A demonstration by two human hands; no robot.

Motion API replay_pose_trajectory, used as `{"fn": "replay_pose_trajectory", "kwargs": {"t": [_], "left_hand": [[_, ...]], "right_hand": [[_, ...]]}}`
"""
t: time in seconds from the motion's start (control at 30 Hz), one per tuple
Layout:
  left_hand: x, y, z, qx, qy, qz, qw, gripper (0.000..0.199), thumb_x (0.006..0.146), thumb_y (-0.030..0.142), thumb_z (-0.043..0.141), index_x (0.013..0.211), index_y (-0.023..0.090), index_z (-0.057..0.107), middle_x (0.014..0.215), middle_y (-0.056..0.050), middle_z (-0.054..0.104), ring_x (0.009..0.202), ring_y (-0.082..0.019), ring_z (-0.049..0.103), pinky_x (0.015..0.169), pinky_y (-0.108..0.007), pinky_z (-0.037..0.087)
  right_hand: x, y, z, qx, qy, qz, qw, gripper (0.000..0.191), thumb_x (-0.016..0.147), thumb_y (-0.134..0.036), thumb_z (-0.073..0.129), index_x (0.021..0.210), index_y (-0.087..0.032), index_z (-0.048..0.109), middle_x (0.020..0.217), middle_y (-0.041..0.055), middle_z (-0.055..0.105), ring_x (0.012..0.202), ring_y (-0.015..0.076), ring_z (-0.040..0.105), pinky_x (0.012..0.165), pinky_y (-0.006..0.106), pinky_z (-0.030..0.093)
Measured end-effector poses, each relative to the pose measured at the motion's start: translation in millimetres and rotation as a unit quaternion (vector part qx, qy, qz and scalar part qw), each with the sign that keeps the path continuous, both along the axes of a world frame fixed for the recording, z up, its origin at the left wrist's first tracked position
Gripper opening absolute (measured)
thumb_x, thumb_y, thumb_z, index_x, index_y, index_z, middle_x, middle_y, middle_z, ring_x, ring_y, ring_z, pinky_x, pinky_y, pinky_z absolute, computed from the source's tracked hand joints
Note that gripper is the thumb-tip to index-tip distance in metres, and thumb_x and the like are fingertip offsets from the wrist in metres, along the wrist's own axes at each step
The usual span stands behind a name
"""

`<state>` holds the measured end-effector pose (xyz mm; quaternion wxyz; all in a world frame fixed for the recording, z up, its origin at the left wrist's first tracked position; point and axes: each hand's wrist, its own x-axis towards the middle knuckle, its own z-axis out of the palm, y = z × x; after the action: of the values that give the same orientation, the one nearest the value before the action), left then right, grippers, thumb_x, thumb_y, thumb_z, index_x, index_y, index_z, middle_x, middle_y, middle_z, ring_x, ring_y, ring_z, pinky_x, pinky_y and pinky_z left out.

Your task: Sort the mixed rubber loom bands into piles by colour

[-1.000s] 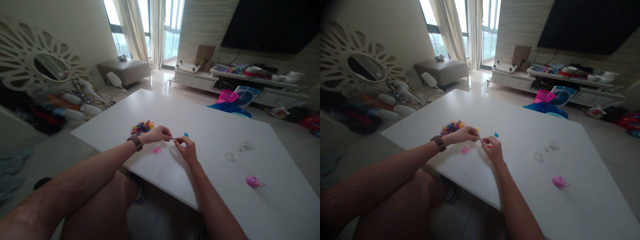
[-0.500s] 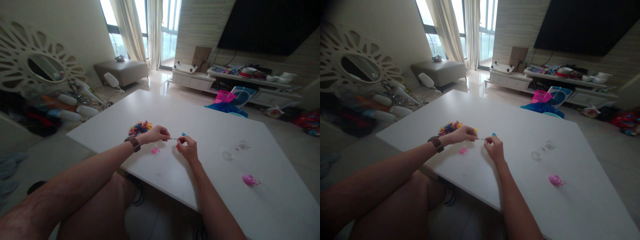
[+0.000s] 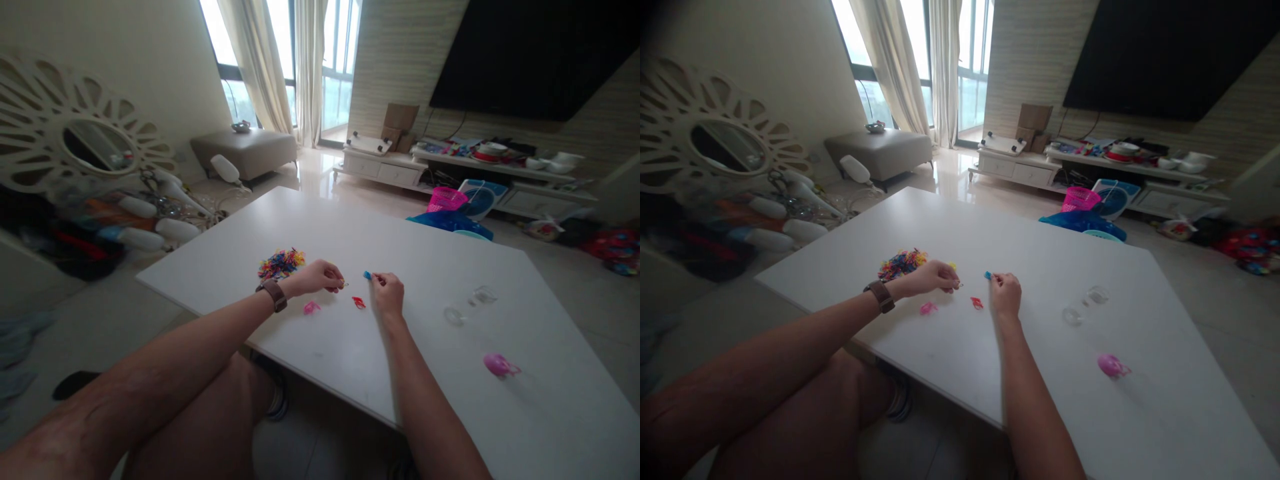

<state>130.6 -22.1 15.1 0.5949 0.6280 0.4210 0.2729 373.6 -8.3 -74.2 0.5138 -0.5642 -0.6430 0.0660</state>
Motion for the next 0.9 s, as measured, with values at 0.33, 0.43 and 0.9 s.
{"fn": "replay_pose_trajectory", "kwargs": {"t": [0.33, 0.43, 0.9], "left_hand": [[1, 0, 0.5, 0.002, 0.002, 0.001, 1.000, 0.035, 0.071, 0.040, 0.083, 0.082, 0.009, 0.072, 0.072, -0.008, 0.072, 0.062, -0.012, 0.065, 0.063, -0.024, 0.054], [1, -1, 3.7, 0.001, -0.009, 0.010, 1.000, 0.034, 0.072, 0.039, 0.082, 0.081, 0.008, 0.071, 0.068, -0.007, 0.071, 0.062, -0.012, 0.065, 0.063, -0.024, 0.053], [-30, 23, 2.8, 0.021, -0.021, 0.186, 0.982, 0.029, 0.068, 0.031, 0.085, 0.078, 0.009, 0.070, 0.071, -0.007, 0.071, 0.062, -0.011, 0.063, 0.064, -0.024, 0.052]], "right_hand": [[-39, -40, 46.7, 0.033, -0.005, 0.203, 0.979, 0.016, 0.093, -0.026, 0.055, 0.089, -0.021, 0.070, 0.078, 0.0035, 0.064, 0.075, 0.0180, 0.059, 0.072, 0.032, 0.049], [-45, -46, 49.5, 0.038, -0.010, 0.240, 0.970, 0.011, 0.090, -0.024, 0.059, 0.095, -0.021, 0.069, 0.082, 0.0036, 0.066, 0.078, 0.0183, 0.061, 0.074, 0.033, 0.050], [-37, -39, 36.0, 0.004, -0.015, 0.205, 0.979, 0.011, 0.091, -0.023, 0.058, 0.086, -0.021, 0.068, 0.080, 0.0037, 0.066, 0.074, 0.0181, 0.059, 0.072, 0.032, 0.048]]}}
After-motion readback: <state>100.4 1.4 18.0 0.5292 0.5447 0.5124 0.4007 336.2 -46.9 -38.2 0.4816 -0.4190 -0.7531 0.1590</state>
